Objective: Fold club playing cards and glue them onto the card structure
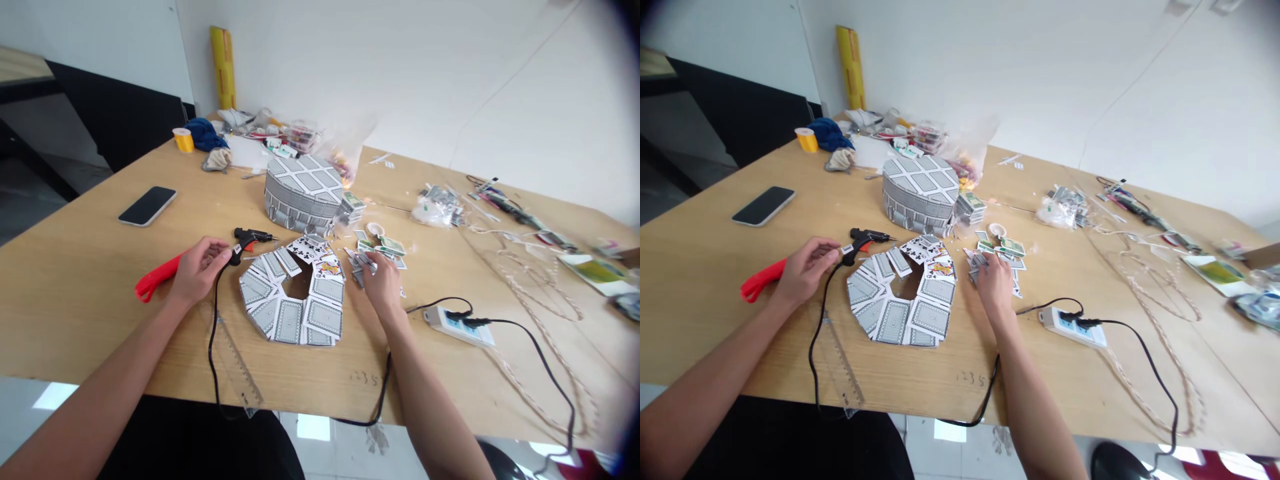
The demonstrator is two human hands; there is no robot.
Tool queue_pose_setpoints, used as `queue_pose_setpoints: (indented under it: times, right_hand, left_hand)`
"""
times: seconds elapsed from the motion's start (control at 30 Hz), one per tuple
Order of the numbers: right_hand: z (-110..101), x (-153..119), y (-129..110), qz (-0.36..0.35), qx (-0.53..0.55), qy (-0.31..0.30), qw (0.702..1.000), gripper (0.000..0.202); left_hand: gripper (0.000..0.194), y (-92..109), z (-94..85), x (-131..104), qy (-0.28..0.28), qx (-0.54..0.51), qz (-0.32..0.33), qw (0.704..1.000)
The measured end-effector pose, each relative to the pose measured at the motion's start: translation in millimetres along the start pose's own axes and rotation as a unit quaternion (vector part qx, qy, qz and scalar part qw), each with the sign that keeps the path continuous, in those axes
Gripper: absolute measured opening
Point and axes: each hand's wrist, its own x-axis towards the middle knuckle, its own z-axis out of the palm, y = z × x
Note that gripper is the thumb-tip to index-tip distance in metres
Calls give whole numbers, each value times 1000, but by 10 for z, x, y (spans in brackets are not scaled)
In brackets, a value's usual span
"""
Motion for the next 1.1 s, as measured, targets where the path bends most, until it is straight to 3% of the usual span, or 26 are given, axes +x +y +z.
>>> queue_pose_setpoints:
  times: [0.3, 0.57, 0.8, 0.87, 0.97, 1.1]
  right_hand:
    - [-44, -7, -126, 3, 63, 53, 997, 42]
    - [-25, -37, -204, -31, 84, -4, 996, 45]
    - [-9, -65, -268, -65, 86, -19, 994, 46]
    - [22, -85, -275, -74, 81, -28, 994, 47]
    - [80, -116, -277, -90, 72, -41, 992, 44]
    - [114, -141, -301, -110, 61, -43, 991, 39]
  left_hand:
    - [49, -2, 22, 2, 5, -12, -4, 1000]
    - [47, 53, 30, -10, 2, -10, -4, 1000]
    - [41, 149, 40, -33, -10, -26, 47, 999]
    - [41, 295, 79, -13, -23, -36, 65, 997]
    - [42, 690, 175, 75, -60, -20, 137, 989]
    - [38, 1405, 320, 307, -212, 39, 196, 957]
